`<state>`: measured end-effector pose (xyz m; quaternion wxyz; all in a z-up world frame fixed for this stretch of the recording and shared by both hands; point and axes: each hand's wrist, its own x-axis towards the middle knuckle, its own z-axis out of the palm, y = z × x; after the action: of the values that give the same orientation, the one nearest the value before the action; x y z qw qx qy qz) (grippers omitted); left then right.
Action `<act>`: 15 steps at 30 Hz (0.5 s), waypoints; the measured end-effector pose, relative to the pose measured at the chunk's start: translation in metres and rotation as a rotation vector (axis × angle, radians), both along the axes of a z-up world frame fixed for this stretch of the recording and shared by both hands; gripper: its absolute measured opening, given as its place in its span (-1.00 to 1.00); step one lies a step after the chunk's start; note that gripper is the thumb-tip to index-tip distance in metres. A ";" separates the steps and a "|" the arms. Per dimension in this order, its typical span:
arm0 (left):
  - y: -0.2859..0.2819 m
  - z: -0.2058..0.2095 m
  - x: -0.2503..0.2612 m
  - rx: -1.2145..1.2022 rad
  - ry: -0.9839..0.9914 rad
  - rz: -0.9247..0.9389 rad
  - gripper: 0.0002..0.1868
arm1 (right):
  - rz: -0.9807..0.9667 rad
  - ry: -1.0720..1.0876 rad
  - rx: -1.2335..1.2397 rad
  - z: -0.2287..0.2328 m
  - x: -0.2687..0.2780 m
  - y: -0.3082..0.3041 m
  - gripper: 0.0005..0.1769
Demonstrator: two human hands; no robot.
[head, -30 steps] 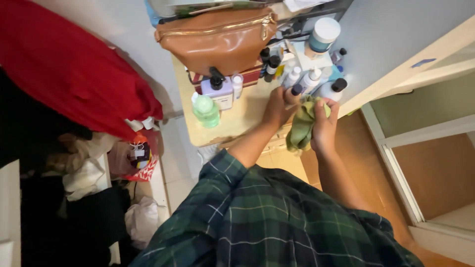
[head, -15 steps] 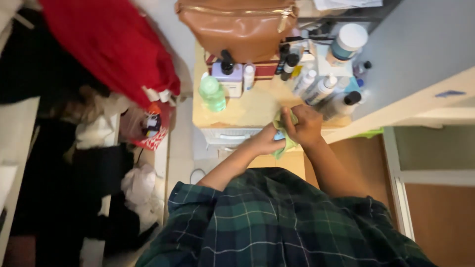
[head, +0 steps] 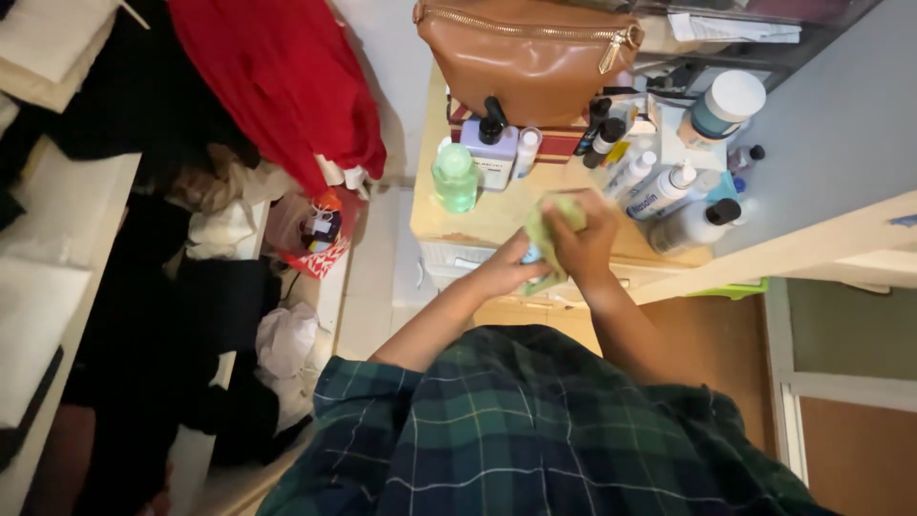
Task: The person rinses a green cloth at a bathroom sink, then moves to a vanity and wipes multiple bottles and containers with the cloth. The person handles each item individually, wiping the exterior surfaces and placing them back on the vanity.
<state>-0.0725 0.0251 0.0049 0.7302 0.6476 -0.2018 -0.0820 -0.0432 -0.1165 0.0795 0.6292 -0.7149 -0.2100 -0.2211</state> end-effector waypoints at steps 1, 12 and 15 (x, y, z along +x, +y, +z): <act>-0.005 -0.009 -0.005 0.014 0.017 0.044 -0.32 | -0.256 -0.030 -0.017 -0.005 0.003 -0.003 -0.75; 0.031 0.031 0.015 0.302 -0.348 0.534 -0.28 | -0.156 0.571 -0.178 -0.019 -0.038 0.004 -0.45; 0.038 0.018 0.012 0.216 -0.254 0.443 -0.40 | -0.414 0.518 -0.185 -0.019 -0.035 0.013 -0.55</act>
<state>-0.0604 0.0627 0.0228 0.6259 0.7552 -0.1352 0.1402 -0.0783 -0.1036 0.0607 0.5357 -0.8289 0.0870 -0.1354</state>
